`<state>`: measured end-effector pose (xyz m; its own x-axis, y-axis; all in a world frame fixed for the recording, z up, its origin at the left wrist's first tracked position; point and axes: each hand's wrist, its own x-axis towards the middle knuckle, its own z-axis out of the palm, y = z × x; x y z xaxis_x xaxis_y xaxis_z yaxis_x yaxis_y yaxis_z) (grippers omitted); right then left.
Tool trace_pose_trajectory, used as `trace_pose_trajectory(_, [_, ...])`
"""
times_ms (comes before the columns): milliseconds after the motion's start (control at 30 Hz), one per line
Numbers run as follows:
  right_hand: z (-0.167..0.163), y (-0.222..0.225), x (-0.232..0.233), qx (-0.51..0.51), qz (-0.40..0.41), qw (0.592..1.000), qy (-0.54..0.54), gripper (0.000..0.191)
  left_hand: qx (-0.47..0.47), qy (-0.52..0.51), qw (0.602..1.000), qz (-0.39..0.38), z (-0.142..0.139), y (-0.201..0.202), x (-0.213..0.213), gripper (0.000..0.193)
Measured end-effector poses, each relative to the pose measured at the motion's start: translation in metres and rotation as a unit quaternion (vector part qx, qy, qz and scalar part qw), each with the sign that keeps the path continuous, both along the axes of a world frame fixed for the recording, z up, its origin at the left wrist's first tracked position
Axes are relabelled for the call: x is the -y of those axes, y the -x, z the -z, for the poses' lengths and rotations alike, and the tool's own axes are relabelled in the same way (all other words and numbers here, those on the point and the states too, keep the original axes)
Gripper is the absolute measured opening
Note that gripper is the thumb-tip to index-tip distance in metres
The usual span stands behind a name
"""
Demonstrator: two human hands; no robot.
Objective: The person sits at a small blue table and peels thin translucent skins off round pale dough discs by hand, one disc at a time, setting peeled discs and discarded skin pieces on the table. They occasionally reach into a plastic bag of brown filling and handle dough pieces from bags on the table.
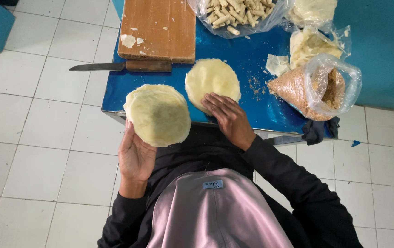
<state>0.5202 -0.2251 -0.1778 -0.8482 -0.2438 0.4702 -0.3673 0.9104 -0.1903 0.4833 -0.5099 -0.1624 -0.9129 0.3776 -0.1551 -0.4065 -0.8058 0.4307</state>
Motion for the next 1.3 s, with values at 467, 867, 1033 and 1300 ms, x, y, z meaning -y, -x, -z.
trace_pose_trajectory(467, [-0.063, -0.003, 0.095, 0.040, -0.091, 0.958, 0.268, 0.040, -0.079, 0.035, 0.996, -0.035, -0.003, -0.016, -0.026, 0.039])
trace_pose_trajectory(867, [-0.025, 0.015, 0.083, 0.253, -0.108, 0.758, 0.591, 0.010, -0.087, 0.064, 0.994, -0.030, -0.008, -0.017, -0.028, 0.031])
trace_pose_trajectory(1033, [-0.023, 0.016, 0.078, 0.314, -0.120, 0.691, 0.640, 0.009, -0.123, 0.129, 0.983, -0.049, -0.010, -0.014, -0.033, 0.037])
trace_pose_trajectory(1300, [-0.030, 0.015, 0.074, 0.314, -0.113, 0.712, 0.618, 0.014, -0.152, 0.150, 0.975, -0.056, -0.009, -0.016, -0.034, 0.039])
